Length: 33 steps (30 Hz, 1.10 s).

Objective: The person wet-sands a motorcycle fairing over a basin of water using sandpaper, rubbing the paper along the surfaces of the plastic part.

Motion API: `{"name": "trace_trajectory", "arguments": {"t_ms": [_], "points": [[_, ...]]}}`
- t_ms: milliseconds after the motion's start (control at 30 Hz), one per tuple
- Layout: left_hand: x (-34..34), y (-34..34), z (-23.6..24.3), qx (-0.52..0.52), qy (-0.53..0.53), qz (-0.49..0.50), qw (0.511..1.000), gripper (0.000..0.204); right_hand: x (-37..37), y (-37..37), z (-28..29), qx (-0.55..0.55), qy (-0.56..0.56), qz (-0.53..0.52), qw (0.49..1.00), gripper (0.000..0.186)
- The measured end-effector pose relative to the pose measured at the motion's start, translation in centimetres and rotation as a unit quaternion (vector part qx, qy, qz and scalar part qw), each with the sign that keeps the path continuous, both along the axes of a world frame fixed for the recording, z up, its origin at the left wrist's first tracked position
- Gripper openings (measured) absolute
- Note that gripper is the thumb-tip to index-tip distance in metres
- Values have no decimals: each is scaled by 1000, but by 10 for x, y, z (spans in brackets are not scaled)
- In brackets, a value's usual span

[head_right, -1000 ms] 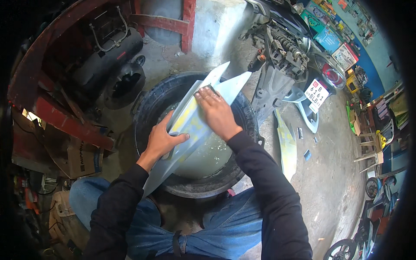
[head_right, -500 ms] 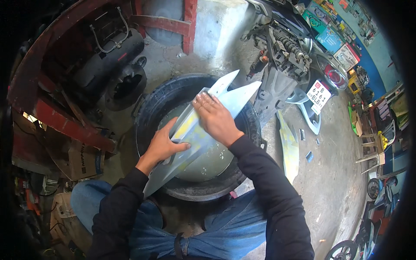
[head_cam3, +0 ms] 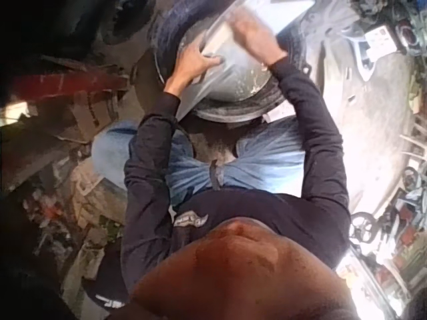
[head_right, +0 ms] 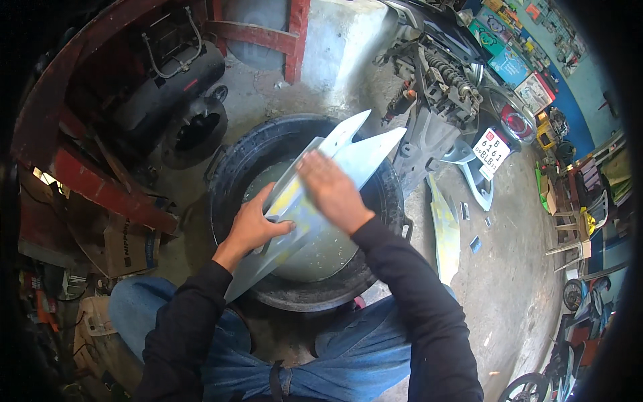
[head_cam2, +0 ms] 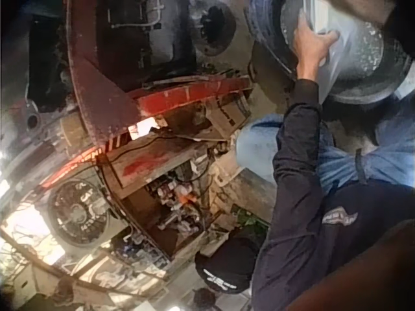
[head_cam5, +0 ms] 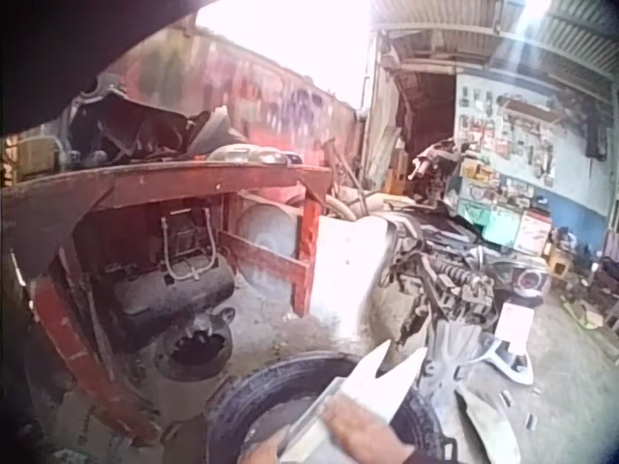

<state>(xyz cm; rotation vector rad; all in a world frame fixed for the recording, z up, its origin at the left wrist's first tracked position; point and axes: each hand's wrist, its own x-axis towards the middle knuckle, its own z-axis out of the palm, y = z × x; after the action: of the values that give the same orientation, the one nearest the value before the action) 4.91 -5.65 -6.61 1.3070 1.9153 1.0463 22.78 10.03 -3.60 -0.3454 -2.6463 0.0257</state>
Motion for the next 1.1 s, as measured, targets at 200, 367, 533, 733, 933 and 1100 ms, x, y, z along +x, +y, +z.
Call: {"name": "trace_trajectory", "arguments": {"t_ms": [200,367,533,733,933,1100], "points": [[-4,0,-1,-16,-27,-20,999,104,7,-22,-19,34,13,41,998,61],[1,-2,12,-25,-6,-7,1000,102,5,-14,-16,49,22,-18,998,62],[1,2,3,3,-15,-12,1000,101,5,15,-2,32,3,-33,999,60],[-2,-1,5,-13,-38,-19,999,101,9,-29,-19,42,-4,36,998,57],[2,-1,10,-27,-9,-2,1000,99,8,-43,-27,51,26,64,996,50],[7,-1,0,-15,16,13,1000,100,6,9,4,37,9,-66,997,53]]}}
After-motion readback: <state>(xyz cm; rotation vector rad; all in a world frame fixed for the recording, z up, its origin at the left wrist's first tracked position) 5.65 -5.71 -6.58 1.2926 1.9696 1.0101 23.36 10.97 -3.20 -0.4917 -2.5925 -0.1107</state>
